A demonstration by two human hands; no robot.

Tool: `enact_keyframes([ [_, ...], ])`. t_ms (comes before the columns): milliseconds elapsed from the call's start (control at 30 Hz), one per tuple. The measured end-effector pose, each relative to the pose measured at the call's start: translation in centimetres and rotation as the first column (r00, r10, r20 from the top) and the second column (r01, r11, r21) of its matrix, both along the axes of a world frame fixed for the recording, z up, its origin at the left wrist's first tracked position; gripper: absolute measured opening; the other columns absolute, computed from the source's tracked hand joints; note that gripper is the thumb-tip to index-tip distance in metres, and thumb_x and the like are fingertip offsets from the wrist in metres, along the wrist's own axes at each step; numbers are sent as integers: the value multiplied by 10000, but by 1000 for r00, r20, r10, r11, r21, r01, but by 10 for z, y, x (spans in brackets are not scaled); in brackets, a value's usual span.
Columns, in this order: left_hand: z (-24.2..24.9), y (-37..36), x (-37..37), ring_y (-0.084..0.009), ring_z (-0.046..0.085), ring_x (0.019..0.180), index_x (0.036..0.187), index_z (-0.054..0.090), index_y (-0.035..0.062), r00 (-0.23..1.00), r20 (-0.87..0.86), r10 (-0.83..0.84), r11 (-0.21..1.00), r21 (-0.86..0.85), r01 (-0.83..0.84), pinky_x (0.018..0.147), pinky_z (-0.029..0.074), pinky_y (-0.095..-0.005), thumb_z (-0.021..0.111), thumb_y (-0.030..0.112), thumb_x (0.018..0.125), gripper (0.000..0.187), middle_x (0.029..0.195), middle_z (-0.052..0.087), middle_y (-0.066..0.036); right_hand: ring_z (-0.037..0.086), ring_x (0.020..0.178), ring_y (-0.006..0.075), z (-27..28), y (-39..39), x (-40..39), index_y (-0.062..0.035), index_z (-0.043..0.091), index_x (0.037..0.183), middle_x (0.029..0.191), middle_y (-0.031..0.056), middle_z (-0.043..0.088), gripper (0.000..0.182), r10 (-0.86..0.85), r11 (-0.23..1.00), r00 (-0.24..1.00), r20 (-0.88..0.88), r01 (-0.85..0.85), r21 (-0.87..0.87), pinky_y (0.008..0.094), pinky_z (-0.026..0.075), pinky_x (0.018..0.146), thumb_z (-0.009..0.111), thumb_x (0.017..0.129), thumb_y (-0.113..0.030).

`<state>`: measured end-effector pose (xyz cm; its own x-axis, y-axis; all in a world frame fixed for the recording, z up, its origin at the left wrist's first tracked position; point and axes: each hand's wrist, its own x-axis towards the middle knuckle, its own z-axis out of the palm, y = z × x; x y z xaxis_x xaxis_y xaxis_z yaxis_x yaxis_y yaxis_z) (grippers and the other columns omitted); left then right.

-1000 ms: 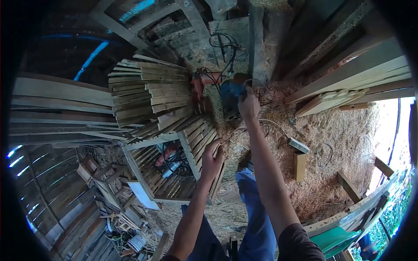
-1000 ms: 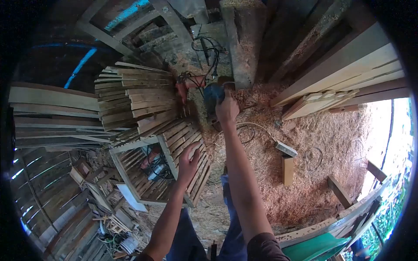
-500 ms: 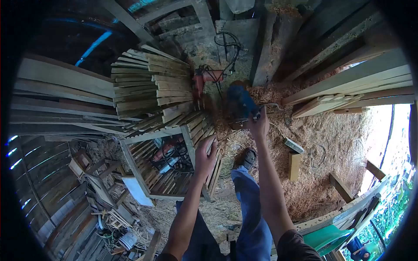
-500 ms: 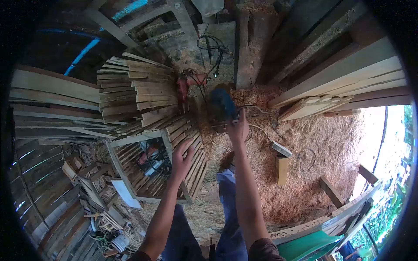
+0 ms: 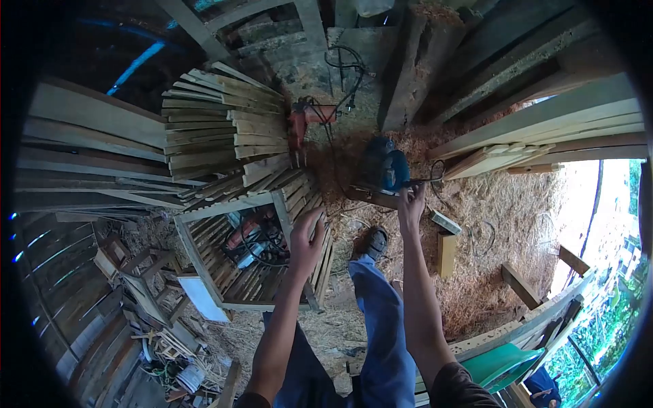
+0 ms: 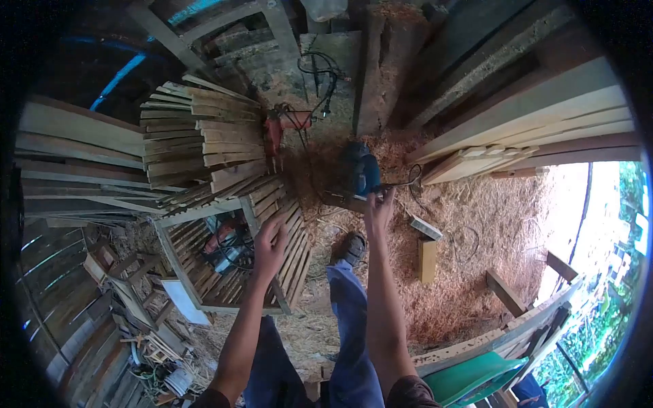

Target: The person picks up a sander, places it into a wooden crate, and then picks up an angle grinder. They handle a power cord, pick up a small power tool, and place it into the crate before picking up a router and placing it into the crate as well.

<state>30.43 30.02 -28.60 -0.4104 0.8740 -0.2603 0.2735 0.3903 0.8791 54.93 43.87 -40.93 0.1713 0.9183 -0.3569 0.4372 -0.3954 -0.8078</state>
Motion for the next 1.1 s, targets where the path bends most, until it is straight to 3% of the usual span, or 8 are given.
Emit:
enact_keyframes([
  [67,1,0,9,-329,629,1164,1256,642,13,1000,-3,-29,999,16,29,1014,474,-400,580,141,1020,276,1218,670,-171,669,1069,272,13,-11,-9,-4,323,1531,1339,242,622,659,50,998,981,185,-45,-33,365,525,888,615,956,-143],
  [133,-1,0,17,-328,632,1156,1252,644,15,999,39,-26,999,20,25,1003,480,-401,573,142,1023,271,1212,670,-173,604,1222,324,22,-14,-10,-9,299,1549,1418,245,565,709,100,994,985,140,-93,-56,395,479,1009,630,933,-129],
  [200,2,0,21,-332,632,1146,1250,645,17,998,18,-53,999,10,53,992,483,-406,568,146,1024,271,1202,670,-176,496,1343,384,27,-15,-13,-29,305,1553,1505,246,471,742,149,973,945,292,-193,129,430,389,1127,652,904,-125],
  [333,34,11,19,-346,626,1132,1247,642,11,1000,8,-15,999,37,15,986,483,-416,571,153,1022,275,1186,665,-185,449,1366,444,58,-28,-13,-25,350,1522,1495,257,453,735,253,938,809,530,-340,73,484,390,1116,696,889,-168],
  [367,46,15,15,-347,625,1133,1251,642,19,998,-55,-20,994,102,26,984,482,-423,569,154,1022,275,1189,661,-186,457,1351,451,67,-33,-12,-24,379,1503,1468,254,476,704,224,960,923,314,-265,92,481,396,1110,696,887,-152],
  [700,78,11,-74,-406,569,1181,1217,625,51,953,-304,-10,982,178,67,1046,427,-496,635,99,932,288,1229,626,-189,530,1306,413,202,-90,-58,-42,557,1380,1400,219,567,476,392,915,890,234,-403,-1,454,431,1087,653,916,-82],
  [933,52,38,-104,-425,503,1281,1280,596,96,890,-454,-39,990,101,95,1088,402,-539,635,79,909,373,1357,566,-187,542,1261,424,189,-26,-114,-45,576,1348,1354,234,582,438,615,774,738,279,-632,-35,477,450,1052,644,919,-108],
  [1100,3,86,-85,-411,492,1320,1305,603,89,920,-375,-113,979,114,167,1093,413,-521,621,87,938,367,1397,552,-179,556,1211,451,89,60,-149,-64,588,1324,1308,230,604,416,702,673,642,308,-739,4,493,469,1013,608,909,-76],
])
